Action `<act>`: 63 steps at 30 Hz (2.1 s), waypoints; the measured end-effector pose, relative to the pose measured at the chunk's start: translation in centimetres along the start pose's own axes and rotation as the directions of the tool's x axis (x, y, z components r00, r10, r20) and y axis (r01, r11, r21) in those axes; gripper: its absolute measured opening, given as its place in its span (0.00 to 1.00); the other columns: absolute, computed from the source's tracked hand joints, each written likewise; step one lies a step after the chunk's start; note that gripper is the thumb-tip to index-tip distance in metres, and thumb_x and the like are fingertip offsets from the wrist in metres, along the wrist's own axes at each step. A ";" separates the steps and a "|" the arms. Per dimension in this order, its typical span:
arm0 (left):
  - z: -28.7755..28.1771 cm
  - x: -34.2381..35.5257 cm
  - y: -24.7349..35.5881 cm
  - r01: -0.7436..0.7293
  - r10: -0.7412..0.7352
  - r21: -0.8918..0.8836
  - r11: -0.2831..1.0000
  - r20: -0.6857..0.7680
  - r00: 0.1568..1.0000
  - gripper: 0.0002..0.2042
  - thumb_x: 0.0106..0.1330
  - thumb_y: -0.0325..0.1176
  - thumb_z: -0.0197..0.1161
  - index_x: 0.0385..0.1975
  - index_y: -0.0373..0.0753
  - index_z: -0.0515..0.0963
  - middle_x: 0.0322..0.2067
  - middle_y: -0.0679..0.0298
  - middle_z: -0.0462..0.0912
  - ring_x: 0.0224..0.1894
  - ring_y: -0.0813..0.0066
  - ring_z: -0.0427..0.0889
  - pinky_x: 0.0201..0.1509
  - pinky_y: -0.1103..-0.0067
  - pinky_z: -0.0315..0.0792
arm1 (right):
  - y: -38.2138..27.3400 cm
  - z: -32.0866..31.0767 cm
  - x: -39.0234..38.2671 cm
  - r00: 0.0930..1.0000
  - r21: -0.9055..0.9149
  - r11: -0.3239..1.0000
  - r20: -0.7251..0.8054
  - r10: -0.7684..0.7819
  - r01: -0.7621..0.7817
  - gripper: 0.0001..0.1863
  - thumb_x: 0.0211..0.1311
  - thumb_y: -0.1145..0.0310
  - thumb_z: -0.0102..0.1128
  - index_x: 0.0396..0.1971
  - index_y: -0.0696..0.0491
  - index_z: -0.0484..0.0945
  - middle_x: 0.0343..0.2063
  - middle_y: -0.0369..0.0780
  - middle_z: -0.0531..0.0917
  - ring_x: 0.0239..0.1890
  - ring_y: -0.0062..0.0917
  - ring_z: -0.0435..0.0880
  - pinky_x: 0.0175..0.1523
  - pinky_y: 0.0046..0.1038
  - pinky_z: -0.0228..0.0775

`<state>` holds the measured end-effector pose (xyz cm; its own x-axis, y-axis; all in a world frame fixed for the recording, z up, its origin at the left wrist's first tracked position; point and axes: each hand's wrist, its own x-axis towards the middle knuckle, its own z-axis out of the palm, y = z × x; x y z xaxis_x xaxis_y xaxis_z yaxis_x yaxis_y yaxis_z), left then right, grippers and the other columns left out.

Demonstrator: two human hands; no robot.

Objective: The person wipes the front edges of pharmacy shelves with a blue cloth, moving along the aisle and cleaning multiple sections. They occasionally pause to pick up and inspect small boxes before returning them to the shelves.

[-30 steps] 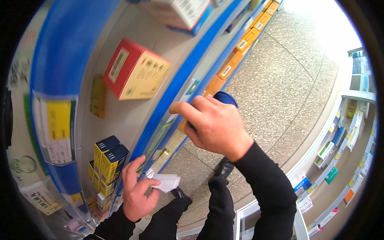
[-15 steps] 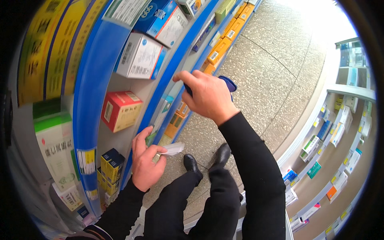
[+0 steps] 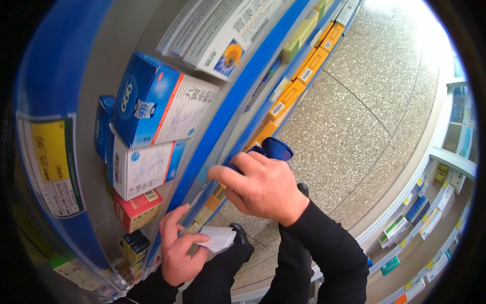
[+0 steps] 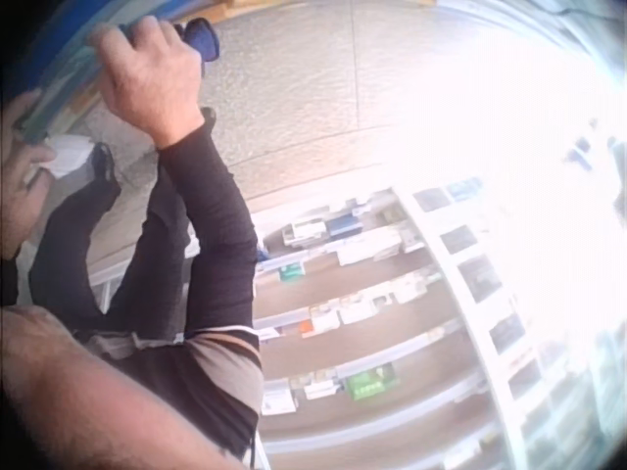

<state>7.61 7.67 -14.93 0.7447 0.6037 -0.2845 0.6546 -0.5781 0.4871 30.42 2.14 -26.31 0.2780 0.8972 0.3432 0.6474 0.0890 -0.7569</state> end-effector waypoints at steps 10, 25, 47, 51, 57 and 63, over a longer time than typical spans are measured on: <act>-0.2 5.2 3.6 -0.027 0.027 0.030 0.999 0.014 1.000 0.09 0.47 0.21 0.71 0.29 0.39 0.85 0.65 0.49 0.70 0.64 0.46 0.70 0.55 0.64 0.70 | 5.4 -6.6 4.1 0.980 -0.051 0.991 -0.167 0.113 -0.123 0.17 0.51 0.71 0.67 0.43 0.39 0.83 0.26 0.34 0.77 0.30 0.28 0.84 0.32 0.29 0.76; 0.4 13.0 9.5 -0.012 0.013 0.020 1.000 -0.010 1.000 0.10 0.45 0.20 0.72 0.28 0.40 0.84 0.65 0.48 0.71 0.63 0.48 0.71 0.53 0.66 0.69 | 14.1 -13.8 8.4 0.945 -0.018 0.994 -0.314 0.093 -0.103 0.16 0.51 0.75 0.66 0.41 0.43 0.84 0.27 0.34 0.79 0.29 0.30 0.83 0.32 0.31 0.77; 0.9 17.8 13.2 -0.012 0.011 -0.067 0.998 -0.006 1.000 0.09 0.49 0.21 0.71 0.31 0.37 0.84 0.63 0.46 0.73 0.64 0.45 0.71 0.55 0.65 0.72 | 18.1 -19.4 10.6 0.951 -0.094 0.980 -0.272 0.146 -0.177 0.16 0.56 0.71 0.65 0.45 0.42 0.82 0.26 0.35 0.78 0.29 0.32 0.84 0.31 0.33 0.77; 1.1 19.3 14.3 0.034 -0.035 -0.063 0.997 -0.018 0.999 0.09 0.45 0.19 0.69 0.28 0.39 0.84 0.65 0.47 0.69 0.64 0.49 0.70 0.53 0.67 0.70 | 20.5 -20.8 11.2 0.963 -0.083 0.989 -0.249 0.100 -0.124 0.18 0.52 0.72 0.68 0.45 0.42 0.82 0.28 0.35 0.78 0.31 0.30 0.84 0.32 0.31 0.77; 1.9 20.4 14.2 -0.087 0.082 -0.045 0.995 -0.101 0.991 0.12 0.51 0.16 0.68 0.34 0.38 0.82 0.63 0.44 0.70 0.37 0.61 0.78 0.42 0.70 0.75 | 23.3 -22.4 12.2 0.968 -0.079 0.994 -0.246 0.060 -0.081 0.19 0.52 0.72 0.68 0.46 0.40 0.83 0.28 0.34 0.78 0.30 0.28 0.84 0.31 0.29 0.77; 1.0 20.9 16.5 0.139 -0.139 -0.040 0.989 0.010 0.990 0.09 0.47 0.22 0.70 0.29 0.39 0.83 0.67 0.47 0.67 0.67 0.48 0.68 0.55 0.63 0.69 | 23.9 -24.3 12.6 0.972 -0.073 0.992 -0.221 0.086 -0.104 0.21 0.54 0.71 0.66 0.49 0.39 0.82 0.27 0.34 0.78 0.30 0.28 0.84 0.32 0.30 0.77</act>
<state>34.08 10.18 -13.68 0.6479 0.6725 -0.3578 0.7462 -0.4658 0.4757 66.69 5.07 -26.56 0.4822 0.7837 0.3916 0.6651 -0.0366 -0.7458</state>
